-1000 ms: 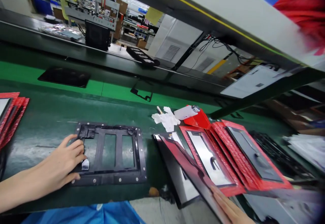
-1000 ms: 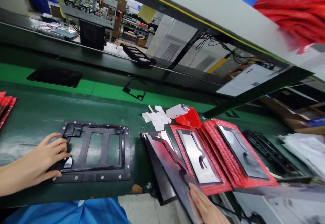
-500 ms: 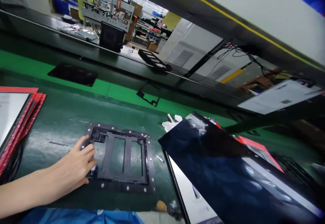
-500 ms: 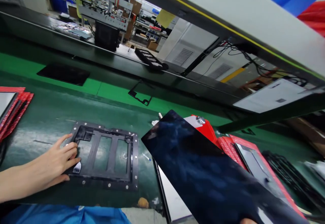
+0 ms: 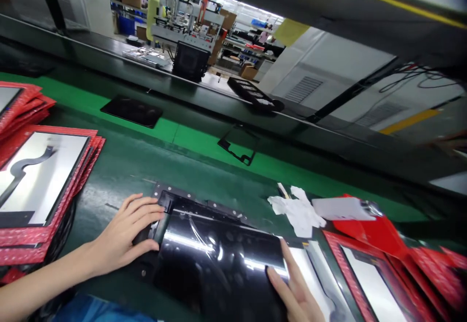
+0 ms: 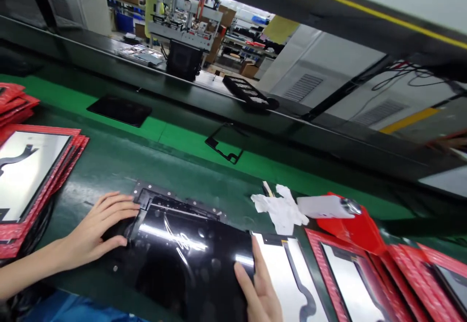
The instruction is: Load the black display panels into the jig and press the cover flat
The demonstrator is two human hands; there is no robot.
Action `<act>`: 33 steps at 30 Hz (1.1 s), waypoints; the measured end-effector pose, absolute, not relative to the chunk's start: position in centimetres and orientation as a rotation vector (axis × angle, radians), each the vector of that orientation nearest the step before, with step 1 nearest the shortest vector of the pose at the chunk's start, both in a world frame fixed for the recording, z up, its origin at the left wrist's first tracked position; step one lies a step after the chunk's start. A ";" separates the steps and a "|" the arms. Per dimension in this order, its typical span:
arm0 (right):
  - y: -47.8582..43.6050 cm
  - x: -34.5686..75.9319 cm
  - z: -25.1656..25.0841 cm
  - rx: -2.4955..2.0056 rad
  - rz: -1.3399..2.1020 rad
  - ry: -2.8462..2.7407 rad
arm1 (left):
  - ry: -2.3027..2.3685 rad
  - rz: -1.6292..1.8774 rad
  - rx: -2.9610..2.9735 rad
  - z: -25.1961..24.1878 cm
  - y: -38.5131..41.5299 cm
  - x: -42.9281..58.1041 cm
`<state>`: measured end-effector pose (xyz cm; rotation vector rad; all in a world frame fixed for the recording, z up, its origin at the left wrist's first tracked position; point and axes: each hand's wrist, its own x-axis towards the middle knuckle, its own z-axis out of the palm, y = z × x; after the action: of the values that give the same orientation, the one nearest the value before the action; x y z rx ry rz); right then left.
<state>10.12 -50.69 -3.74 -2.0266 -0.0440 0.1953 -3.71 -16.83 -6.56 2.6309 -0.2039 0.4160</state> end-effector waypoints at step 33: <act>-46.8 13.2 -6.9 -1.887 0.411 0.000 | -0.147 0.272 2.680 -8.5 -15.5 -3.4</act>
<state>13.22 -46.81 -6.92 -1.8875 0.0002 0.4106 -3.39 -15.52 -8.53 2.6799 -0.1471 0.2724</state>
